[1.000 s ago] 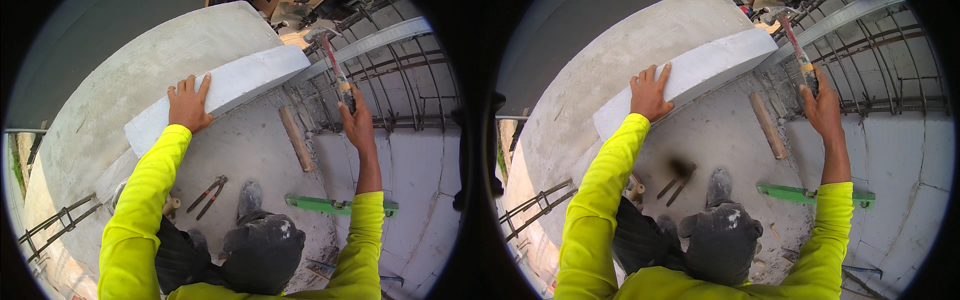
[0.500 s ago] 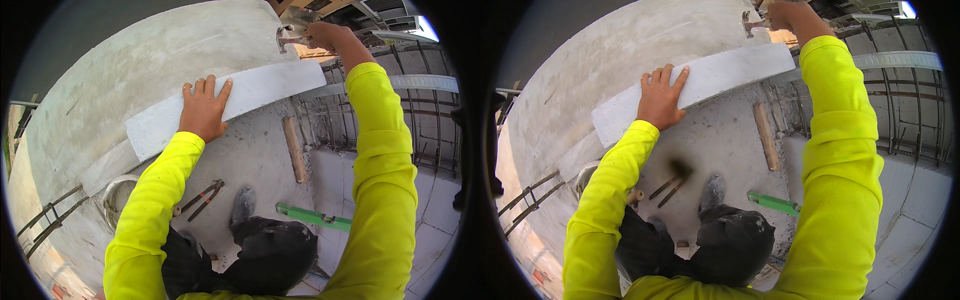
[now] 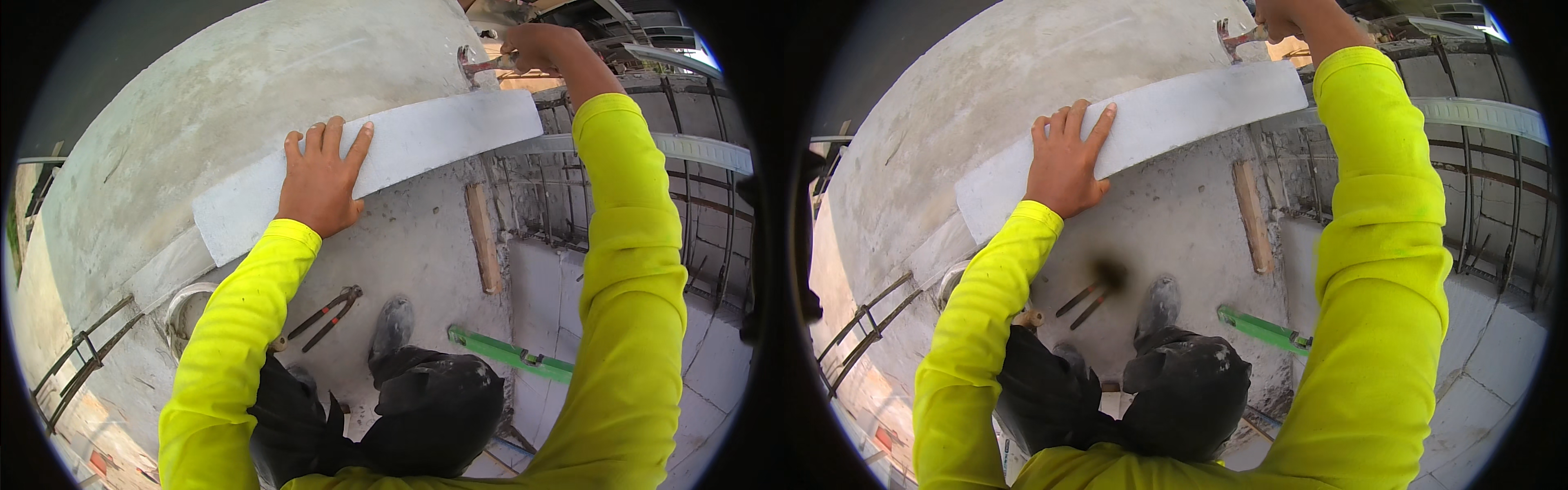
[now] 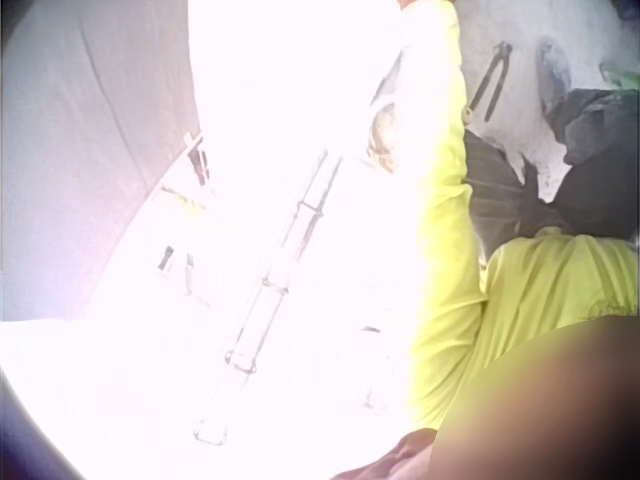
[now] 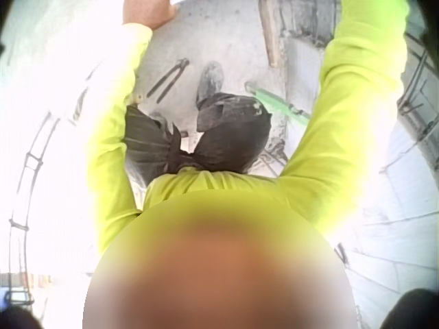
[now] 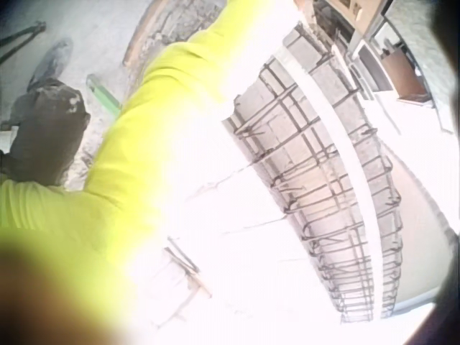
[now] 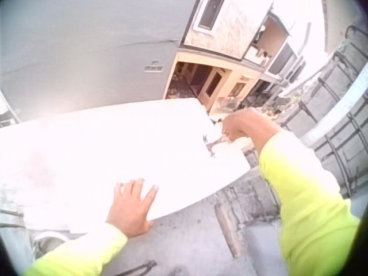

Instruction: The person applies mortar to a concrete ledge using a trowel, places a white stone slab, and repeatedly checks and adjusts its level with a spirit level and hammer. The person also smooths the mortar around the slab edges.

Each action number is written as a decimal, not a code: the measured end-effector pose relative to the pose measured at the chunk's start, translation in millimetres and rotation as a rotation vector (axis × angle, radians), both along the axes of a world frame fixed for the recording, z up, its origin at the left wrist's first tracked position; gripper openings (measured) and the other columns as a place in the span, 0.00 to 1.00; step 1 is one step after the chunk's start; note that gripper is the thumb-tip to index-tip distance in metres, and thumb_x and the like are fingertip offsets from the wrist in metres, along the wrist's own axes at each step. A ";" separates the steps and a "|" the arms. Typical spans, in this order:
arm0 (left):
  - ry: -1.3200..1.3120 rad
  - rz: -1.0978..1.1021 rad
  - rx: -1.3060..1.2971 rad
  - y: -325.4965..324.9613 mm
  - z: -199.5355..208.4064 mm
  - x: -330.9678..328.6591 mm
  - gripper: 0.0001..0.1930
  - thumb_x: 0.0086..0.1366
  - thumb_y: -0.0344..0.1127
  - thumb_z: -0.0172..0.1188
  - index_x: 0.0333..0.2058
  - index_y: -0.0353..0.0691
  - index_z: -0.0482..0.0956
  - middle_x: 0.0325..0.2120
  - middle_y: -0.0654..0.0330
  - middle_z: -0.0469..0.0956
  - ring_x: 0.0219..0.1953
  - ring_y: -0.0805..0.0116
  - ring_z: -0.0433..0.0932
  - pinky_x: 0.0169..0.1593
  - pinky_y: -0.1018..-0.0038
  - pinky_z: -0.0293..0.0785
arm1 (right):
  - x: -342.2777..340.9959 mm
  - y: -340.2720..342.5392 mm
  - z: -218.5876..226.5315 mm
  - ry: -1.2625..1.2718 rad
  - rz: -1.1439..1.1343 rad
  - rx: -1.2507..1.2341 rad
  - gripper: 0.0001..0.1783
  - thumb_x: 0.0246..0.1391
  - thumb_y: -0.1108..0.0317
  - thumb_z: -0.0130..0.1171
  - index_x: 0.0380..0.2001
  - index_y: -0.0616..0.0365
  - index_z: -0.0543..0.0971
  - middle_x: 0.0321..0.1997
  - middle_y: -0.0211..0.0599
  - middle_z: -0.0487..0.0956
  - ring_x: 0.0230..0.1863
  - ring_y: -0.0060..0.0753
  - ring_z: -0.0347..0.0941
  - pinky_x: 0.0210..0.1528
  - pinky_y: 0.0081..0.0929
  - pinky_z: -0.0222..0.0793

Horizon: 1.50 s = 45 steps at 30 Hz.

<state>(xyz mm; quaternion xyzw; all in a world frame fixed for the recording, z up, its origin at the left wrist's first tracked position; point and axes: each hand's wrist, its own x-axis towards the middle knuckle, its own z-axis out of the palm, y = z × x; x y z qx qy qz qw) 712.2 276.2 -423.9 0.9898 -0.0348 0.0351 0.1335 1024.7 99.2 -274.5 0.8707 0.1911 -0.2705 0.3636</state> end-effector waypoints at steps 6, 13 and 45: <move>-0.010 0.005 -0.009 -0.6 1.0 -1.1 0.53 0.42 0.42 0.77 0.70 0.52 0.63 0.64 0.46 0.64 0.64 0.47 0.64 0.67 0.45 0.54 | -60.0 -85.4 7.0 -0.451 0.181 0.669 0.30 0.62 0.62 0.62 0.65 0.59 0.71 0.50 0.58 0.82 0.52 0.58 0.79 0.53 0.49 0.74; -0.025 0.001 0.057 -1.0 -1.3 -2.5 0.51 0.47 0.47 0.76 0.70 0.52 0.63 0.64 0.47 0.63 0.64 0.48 0.64 0.65 0.43 0.55 | -222.5 -153.6 -28.9 -0.449 -0.348 1.425 0.22 0.67 0.67 0.56 0.58 0.67 0.69 0.41 0.53 0.80 0.38 0.39 0.79 0.44 0.34 0.73; 0.034 0.032 0.179 -9.7 -3.2 0.3 0.53 0.45 0.48 0.75 0.71 0.54 0.61 0.67 0.47 0.62 0.67 0.47 0.62 0.69 0.43 0.53 | -384.0 -178.0 -165.6 -0.471 -0.664 1.569 0.36 0.62 0.69 0.58 0.72 0.58 0.61 0.54 0.55 0.79 0.50 0.44 0.79 0.51 0.35 0.73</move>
